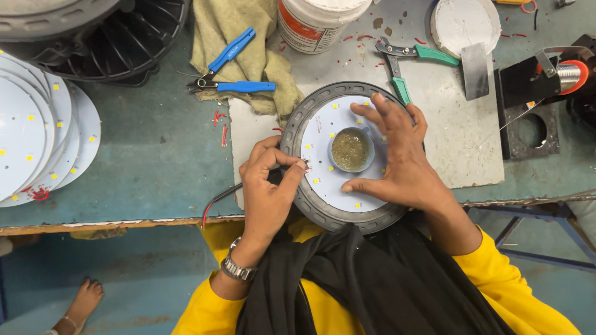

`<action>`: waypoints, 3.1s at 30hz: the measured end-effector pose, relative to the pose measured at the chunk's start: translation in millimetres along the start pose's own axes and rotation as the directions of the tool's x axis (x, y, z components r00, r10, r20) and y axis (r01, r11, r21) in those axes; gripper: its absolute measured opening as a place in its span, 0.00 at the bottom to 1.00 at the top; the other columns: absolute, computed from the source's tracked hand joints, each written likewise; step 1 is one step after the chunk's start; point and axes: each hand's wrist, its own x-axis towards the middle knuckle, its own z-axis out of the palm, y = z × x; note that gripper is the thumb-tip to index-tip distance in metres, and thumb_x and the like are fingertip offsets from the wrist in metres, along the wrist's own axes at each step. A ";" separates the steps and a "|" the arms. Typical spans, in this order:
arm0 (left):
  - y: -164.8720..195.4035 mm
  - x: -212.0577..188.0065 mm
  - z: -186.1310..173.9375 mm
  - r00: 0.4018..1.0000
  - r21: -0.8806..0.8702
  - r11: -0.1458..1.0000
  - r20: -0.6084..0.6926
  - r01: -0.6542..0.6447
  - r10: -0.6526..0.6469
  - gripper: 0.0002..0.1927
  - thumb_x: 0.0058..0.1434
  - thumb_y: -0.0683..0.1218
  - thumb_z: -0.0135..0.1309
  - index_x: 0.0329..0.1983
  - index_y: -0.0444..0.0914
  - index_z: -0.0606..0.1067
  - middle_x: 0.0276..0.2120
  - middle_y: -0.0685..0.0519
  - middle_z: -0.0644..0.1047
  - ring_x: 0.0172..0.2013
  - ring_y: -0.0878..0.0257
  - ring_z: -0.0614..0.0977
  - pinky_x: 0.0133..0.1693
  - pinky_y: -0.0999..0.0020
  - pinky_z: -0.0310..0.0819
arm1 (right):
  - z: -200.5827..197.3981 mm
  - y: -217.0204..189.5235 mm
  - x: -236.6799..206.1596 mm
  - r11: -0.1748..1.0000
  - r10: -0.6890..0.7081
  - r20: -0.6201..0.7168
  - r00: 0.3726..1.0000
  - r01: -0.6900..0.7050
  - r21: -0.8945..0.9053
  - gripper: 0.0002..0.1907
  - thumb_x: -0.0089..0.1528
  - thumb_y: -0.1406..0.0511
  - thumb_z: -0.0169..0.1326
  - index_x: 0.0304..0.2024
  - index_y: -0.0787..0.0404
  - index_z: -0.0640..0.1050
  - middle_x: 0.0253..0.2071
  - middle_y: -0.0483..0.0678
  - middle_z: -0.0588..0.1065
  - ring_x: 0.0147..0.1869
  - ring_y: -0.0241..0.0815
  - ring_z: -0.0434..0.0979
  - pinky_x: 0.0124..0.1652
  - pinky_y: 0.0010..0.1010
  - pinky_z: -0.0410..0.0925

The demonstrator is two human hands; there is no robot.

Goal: The person assembles a round LED light at a factory workbench. They strip and position wires on the fixture base, place a circular LED board onto the base, solder the wire connections with a soldering iron, apply flux paste, scoop white thermal paste from a bucket with a spatula, spread the paste over the base, and press the LED board into place.

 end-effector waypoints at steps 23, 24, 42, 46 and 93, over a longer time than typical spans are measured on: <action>4.0 3.4 0.6 0.999 -0.058 0.998 -0.028 0.041 -0.042 0.08 0.56 0.40 0.62 0.37 0.34 0.78 0.44 0.48 0.80 0.40 0.62 0.83 0.45 0.70 0.76 | 13.2 -28.4 15.3 0.946 -0.243 -0.092 0.966 0.257 0.199 0.67 0.57 0.76 0.66 0.78 0.34 0.35 0.67 0.58 0.70 0.64 0.53 0.79 0.52 0.35 0.73; 4.7 3.7 0.7 0.999 -0.059 0.998 -0.031 0.035 -0.037 0.08 0.56 0.40 0.63 0.38 0.34 0.78 0.42 0.49 0.79 0.39 0.63 0.83 0.44 0.70 0.76 | 13.3 -29.1 16.2 0.946 -0.251 -0.091 0.964 0.264 0.188 0.67 0.57 0.76 0.67 0.78 0.34 0.35 0.67 0.58 0.70 0.63 0.53 0.79 0.51 0.35 0.73; 10.1 1.9 10.2 0.995 0.143 0.987 -0.080 0.067 -0.056 0.11 0.54 0.44 0.63 0.39 0.40 0.75 0.41 0.57 0.76 0.49 0.61 0.77 0.56 0.64 0.56 | 12.3 -34.4 14.7 0.951 -0.293 -0.080 0.953 0.299 0.074 0.67 0.57 0.74 0.67 0.78 0.32 0.34 0.67 0.56 0.71 0.55 0.49 0.79 0.45 0.33 0.71; 10.7 1.6 9.7 0.996 0.149 0.987 -0.080 0.061 -0.049 0.11 0.55 0.44 0.63 0.39 0.40 0.75 0.41 0.57 0.76 0.49 0.61 0.77 0.57 0.64 0.56 | 13.4 -34.0 13.9 0.949 -0.300 -0.086 0.950 0.306 0.070 0.67 0.57 0.74 0.67 0.79 0.32 0.35 0.66 0.56 0.70 0.56 0.49 0.79 0.45 0.33 0.71; 5.7 4.4 9.6 0.996 -0.001 0.999 -0.067 0.052 -0.052 0.08 0.57 0.38 0.61 0.38 0.34 0.75 0.35 0.54 0.75 0.34 0.66 0.76 0.39 0.71 0.71 | 5.3 -18.2 7.5 0.958 -0.280 -0.141 0.950 0.285 0.020 0.65 0.57 0.74 0.67 0.79 0.39 0.36 0.69 0.54 0.70 0.52 0.52 0.78 0.46 0.34 0.71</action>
